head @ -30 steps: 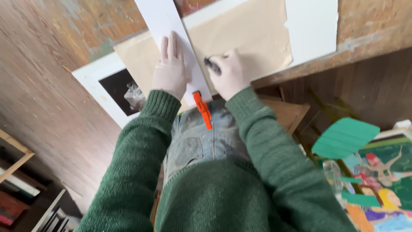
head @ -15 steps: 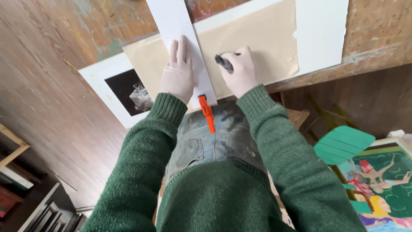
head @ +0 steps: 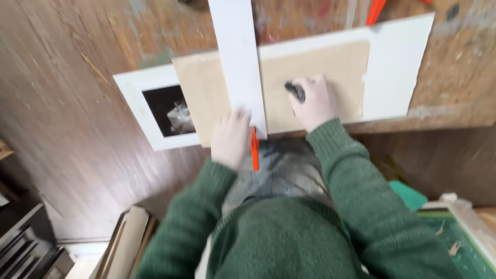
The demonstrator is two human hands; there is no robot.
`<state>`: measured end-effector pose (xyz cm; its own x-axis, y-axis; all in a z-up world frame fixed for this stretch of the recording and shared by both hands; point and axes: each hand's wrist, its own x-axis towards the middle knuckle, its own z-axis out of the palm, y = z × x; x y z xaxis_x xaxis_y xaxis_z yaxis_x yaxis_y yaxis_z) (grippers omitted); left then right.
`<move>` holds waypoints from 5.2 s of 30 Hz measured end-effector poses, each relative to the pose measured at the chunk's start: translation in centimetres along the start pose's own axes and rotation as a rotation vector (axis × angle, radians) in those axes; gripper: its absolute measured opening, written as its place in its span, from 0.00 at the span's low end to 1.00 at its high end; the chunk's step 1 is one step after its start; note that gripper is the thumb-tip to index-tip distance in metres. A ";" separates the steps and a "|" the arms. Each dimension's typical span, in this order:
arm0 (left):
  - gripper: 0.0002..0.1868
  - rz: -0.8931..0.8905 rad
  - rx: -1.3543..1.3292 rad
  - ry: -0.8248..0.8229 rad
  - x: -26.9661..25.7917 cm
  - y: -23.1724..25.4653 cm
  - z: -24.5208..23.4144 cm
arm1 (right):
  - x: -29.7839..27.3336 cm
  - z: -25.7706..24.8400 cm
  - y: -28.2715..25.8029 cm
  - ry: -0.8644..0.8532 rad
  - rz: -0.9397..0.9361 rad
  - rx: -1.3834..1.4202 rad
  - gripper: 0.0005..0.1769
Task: Mounting photographs onto a backing board using adhesive paper and a utility knife.
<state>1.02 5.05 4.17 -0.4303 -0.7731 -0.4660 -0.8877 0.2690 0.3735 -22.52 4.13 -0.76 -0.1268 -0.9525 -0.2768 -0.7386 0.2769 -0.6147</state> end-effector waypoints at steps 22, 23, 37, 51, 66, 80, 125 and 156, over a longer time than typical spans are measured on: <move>0.22 -0.883 -0.975 0.128 -7.3 3.3 18.4 | -1.4 0.7 0.0 -0.046 0.016 -0.092 0.14; 0.21 -0.869 -0.958 0.141 -7.3 3.2 18.8 | -1.3 0.7 0.0 -0.048 0.024 -0.093 0.14; 0.33 -0.075 -0.738 -0.281 -16.2 -0.1 3.9 | -1.1 0.6 0.1 -0.058 0.015 -0.078 0.13; 0.24 0.087 0.213 0.302 8.4 -22.3 -9.5 | -0.1 -0.1 -1.3 -0.177 0.162 -0.109 0.13; 0.24 -0.468 -0.857 0.117 -0.5 -4.4 3.7 | -2.4 0.3 -3.2 -0.350 0.746 0.863 0.13; 0.26 -0.704 -1.322 0.196 0.2 -2.1 7.8 | -3.6 2.8 -3.4 -0.397 0.795 1.077 0.10; 0.16 -0.706 -2.133 0.554 -10.1 -6.9 15.0 | -6.4 1.9 1.9 -0.266 0.632 1.102 0.13; 0.07 0.135 -0.502 0.274 -7.3 2.9 5.1 | -6.3 2.5 1.0 -0.287 0.578 0.888 0.14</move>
<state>0.71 14.39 4.55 -0.4170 -0.8893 -0.1879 -0.6127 0.1223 0.7808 -20.79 10.71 -1.46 -0.0563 -0.6166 -0.7852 0.1370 0.7743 -0.6179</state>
